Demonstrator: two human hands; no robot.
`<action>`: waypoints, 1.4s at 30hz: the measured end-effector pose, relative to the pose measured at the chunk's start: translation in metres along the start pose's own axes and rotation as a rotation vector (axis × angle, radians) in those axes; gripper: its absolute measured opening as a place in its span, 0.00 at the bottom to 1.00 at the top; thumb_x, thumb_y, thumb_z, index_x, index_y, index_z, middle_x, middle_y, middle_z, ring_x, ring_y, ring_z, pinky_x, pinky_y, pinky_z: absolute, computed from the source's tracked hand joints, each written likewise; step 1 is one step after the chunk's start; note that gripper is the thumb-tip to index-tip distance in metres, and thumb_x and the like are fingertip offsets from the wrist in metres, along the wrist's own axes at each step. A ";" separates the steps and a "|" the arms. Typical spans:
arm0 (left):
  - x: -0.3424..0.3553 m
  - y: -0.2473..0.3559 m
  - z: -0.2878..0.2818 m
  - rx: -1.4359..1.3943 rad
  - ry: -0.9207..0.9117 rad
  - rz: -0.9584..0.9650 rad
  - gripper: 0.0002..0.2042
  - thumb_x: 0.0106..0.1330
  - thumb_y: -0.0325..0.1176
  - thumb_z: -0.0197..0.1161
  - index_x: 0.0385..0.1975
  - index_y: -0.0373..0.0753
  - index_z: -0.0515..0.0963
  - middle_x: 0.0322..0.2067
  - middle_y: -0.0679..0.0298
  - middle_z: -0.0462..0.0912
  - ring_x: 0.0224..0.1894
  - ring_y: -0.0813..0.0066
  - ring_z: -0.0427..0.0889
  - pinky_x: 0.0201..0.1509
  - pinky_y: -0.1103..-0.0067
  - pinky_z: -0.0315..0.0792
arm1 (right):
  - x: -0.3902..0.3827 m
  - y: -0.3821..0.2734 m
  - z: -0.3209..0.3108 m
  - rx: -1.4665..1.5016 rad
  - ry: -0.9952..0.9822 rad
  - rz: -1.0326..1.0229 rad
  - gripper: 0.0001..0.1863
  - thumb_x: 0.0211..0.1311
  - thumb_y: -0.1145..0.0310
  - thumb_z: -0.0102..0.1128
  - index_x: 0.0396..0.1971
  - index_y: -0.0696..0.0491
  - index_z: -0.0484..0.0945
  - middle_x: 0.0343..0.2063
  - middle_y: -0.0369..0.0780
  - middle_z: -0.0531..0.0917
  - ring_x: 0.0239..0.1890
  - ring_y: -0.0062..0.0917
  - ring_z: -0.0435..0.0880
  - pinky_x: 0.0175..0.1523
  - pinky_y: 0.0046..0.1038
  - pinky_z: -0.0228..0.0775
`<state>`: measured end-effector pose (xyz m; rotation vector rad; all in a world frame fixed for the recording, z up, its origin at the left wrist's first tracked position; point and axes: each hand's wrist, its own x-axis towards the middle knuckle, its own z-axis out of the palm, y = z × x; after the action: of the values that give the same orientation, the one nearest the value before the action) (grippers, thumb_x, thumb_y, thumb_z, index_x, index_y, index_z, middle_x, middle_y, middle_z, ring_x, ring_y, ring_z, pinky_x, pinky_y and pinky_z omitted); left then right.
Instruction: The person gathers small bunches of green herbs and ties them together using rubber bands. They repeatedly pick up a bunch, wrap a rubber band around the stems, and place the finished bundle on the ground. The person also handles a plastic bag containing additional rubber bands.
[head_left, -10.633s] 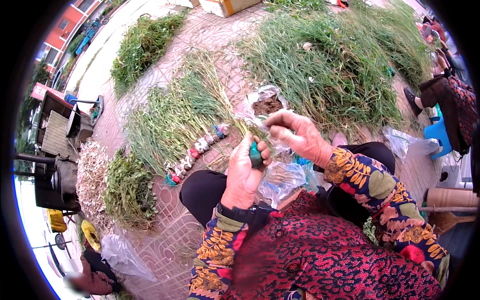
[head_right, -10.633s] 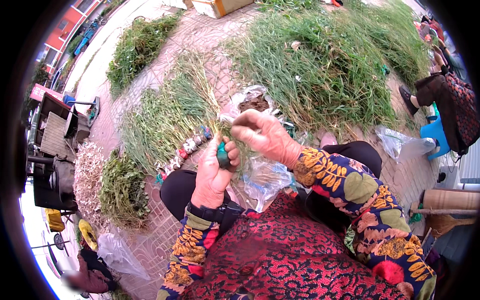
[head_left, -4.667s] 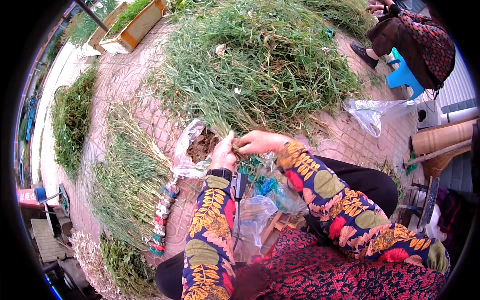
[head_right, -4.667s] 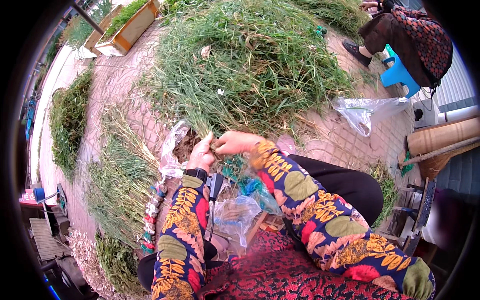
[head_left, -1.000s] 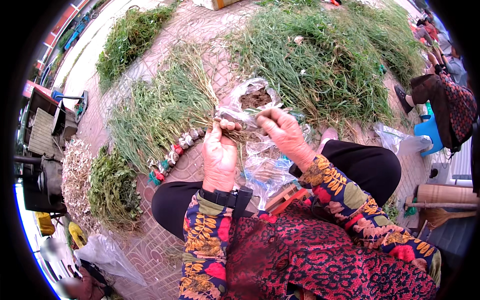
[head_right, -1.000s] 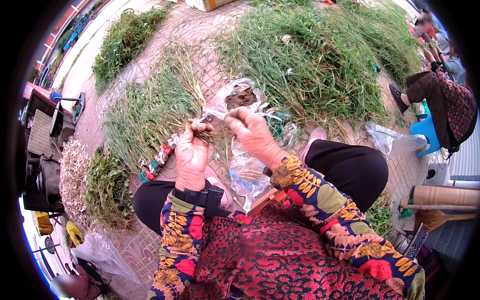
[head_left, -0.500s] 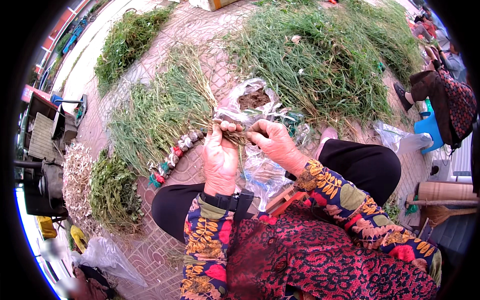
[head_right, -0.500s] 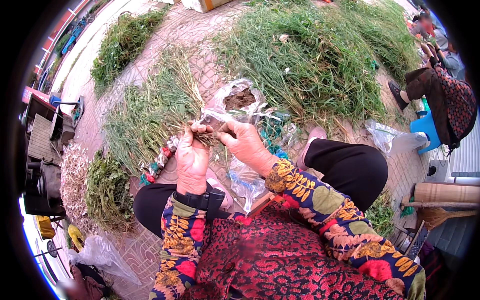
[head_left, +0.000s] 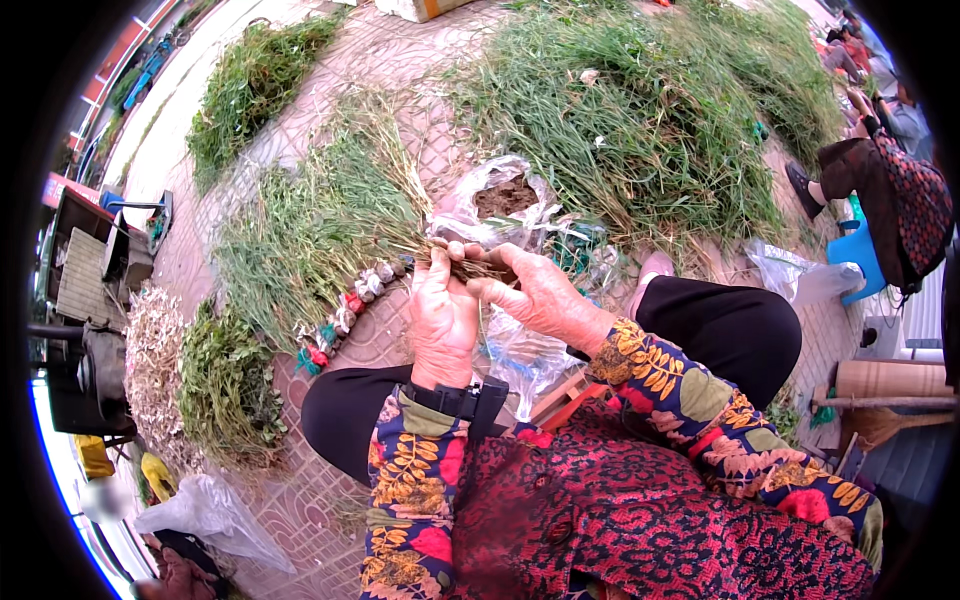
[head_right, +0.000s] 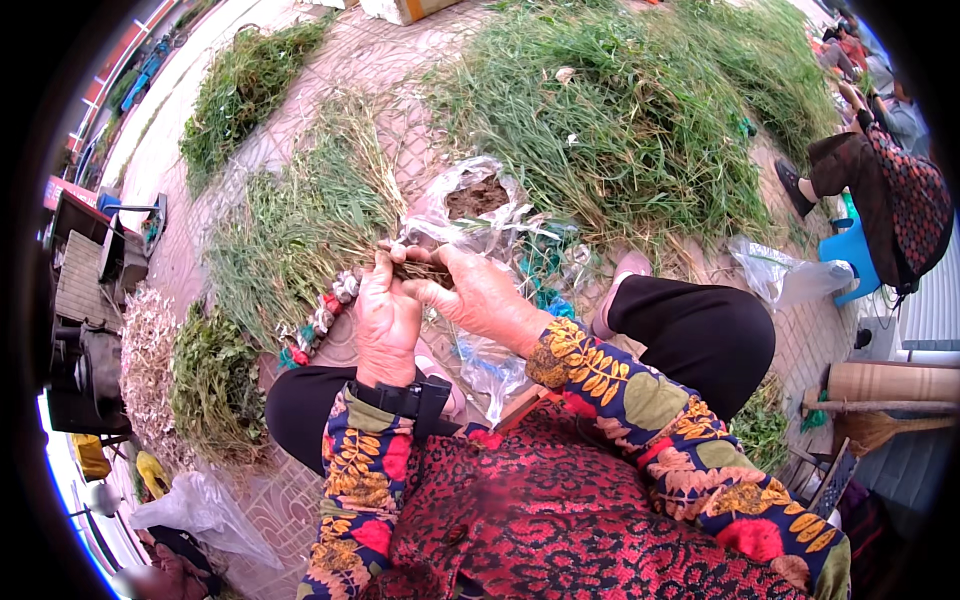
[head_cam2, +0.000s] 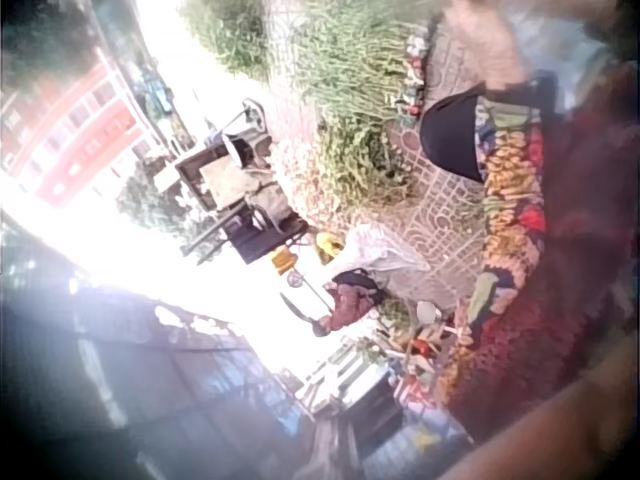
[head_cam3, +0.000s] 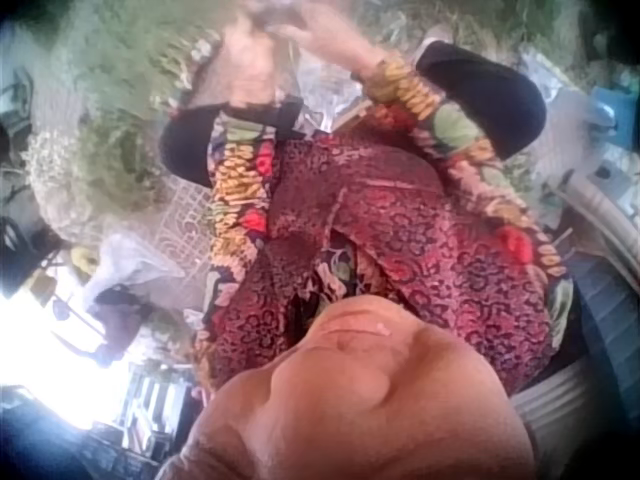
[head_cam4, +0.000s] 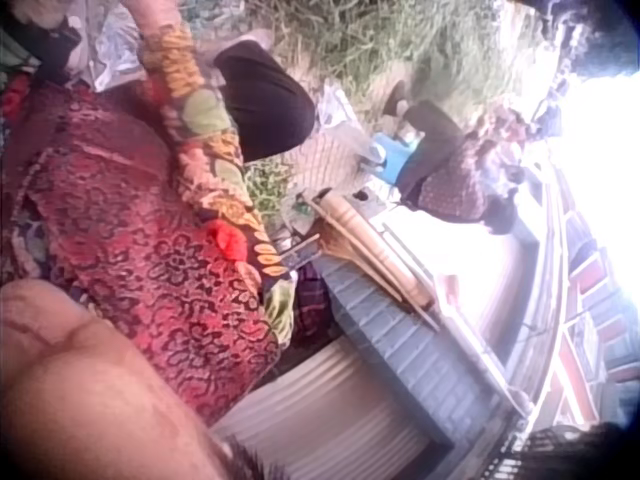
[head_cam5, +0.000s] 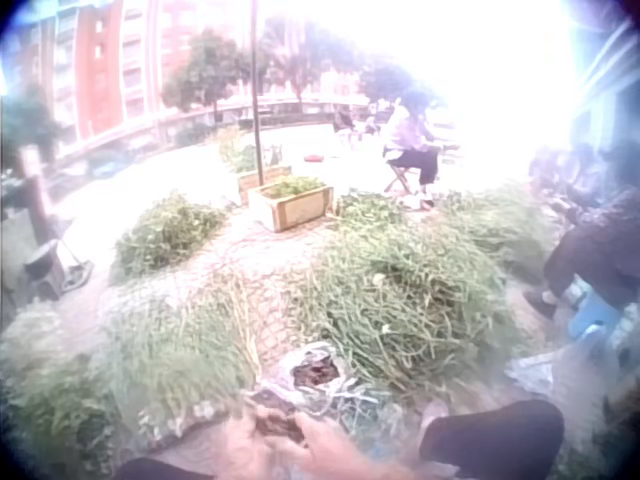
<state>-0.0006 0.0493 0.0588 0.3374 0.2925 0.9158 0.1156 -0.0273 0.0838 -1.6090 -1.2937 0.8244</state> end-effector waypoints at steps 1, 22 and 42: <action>-0.003 -0.001 0.004 0.031 0.038 -0.008 0.05 0.66 0.31 0.49 0.35 0.38 0.69 0.29 0.64 0.72 0.38 0.69 0.72 0.51 0.71 0.68 | -0.001 -0.001 0.003 -0.023 0.024 -0.030 0.23 0.55 0.55 0.55 0.43 0.58 0.71 0.34 0.50 0.79 0.39 0.40 0.79 0.41 0.34 0.70; 0.020 0.056 0.032 0.663 -0.094 -0.072 0.09 0.65 0.34 0.51 0.35 0.35 0.75 0.34 0.65 0.77 0.30 0.81 0.69 0.35 0.84 0.62 | 0.020 0.000 -0.032 0.184 -0.167 -0.018 0.14 0.59 0.62 0.55 0.35 0.58 0.75 0.20 0.36 0.74 0.23 0.16 0.70 0.28 0.21 0.64; 0.022 0.128 0.033 0.277 0.147 0.087 0.09 0.65 0.27 0.49 0.41 0.32 0.73 0.40 0.57 0.76 0.41 0.73 0.72 0.40 0.79 0.64 | 0.021 0.243 0.060 -1.122 -0.264 -0.089 0.15 0.44 0.68 0.56 0.35 0.53 0.72 0.39 0.41 0.73 0.47 0.34 0.69 0.50 0.35 0.59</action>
<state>-0.0676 0.1341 0.1385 0.5425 0.5461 0.9895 0.1601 -0.0084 -0.1626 -2.2811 -2.2202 0.2043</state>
